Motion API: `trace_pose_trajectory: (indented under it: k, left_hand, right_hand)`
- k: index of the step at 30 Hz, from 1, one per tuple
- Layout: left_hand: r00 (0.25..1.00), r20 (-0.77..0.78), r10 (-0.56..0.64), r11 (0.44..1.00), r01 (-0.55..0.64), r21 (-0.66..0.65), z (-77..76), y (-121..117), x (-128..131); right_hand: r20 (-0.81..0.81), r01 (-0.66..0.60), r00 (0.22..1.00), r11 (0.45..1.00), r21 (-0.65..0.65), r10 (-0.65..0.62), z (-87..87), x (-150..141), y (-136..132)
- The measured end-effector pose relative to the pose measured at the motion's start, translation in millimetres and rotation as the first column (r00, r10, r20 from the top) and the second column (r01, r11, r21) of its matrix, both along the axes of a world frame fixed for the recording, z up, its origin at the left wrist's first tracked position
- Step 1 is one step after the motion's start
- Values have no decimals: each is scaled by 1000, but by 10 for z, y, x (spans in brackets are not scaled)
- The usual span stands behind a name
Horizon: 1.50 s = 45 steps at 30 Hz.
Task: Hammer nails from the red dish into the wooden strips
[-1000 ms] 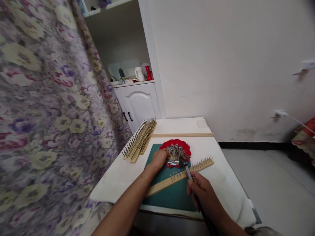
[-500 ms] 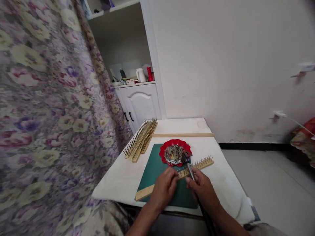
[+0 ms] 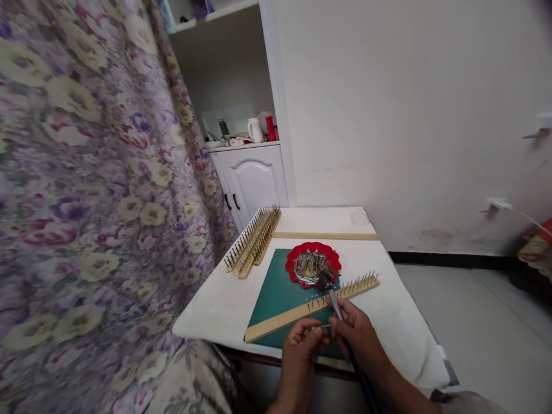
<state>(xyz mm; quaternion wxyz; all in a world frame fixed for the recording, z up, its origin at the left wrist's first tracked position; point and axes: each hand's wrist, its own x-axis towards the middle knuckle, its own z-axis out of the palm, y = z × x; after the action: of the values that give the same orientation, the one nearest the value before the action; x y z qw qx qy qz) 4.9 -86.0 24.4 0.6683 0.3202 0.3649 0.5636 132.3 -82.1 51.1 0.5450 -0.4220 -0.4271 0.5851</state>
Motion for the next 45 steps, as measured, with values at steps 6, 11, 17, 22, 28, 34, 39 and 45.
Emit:
trace_pose_trajectory:
  k: [6, 11, 17, 22, 28, 34, 39, 45]
  left_hand:
    - [984, 177, 38, 995, -22, -93, -18, -113, 49]
    - [974, -168, 154, 988, -147, 52, 65, 123, -258]
    - [567, -773, 284, 922, 60, 383, 94, 508, -553]
    - [348, -871, 347, 882, 193, 429, 53, 554, -472]
    - [231, -903, 362, 874, 255, 415, 58, 555, -463]
    - [160, -913, 375, 874, 267, 406, 57, 573, -436]
    - [175, -908, 381, 869, 267, 417, 42, 580, -423]
    - [160, -914, 372, 878, 260, 402, 17, 591, -430]
  right_hand:
    - [-3, -19, 1000, 1000, -1, 19, -9, -74, -74]
    - [31, -13, 999, 1000, 6, 13, 69, -47, -104]
    - [95, 23, 995, 1000, 22, -25, 143, 0, -112]
    - [126, 33, 991, 999, 3, -33, 190, -13, -125]
    - [115, 23, 993, 1000, -2, -23, 217, -10, -124]
    - [111, -21, 994, 1000, -9, 22, 199, 1, -116]
    - [41, -164, 986, 986, 17, 163, 133, -10, -98]
    - [54, -274, 960, 962, 4, 274, 54, -101, -75]
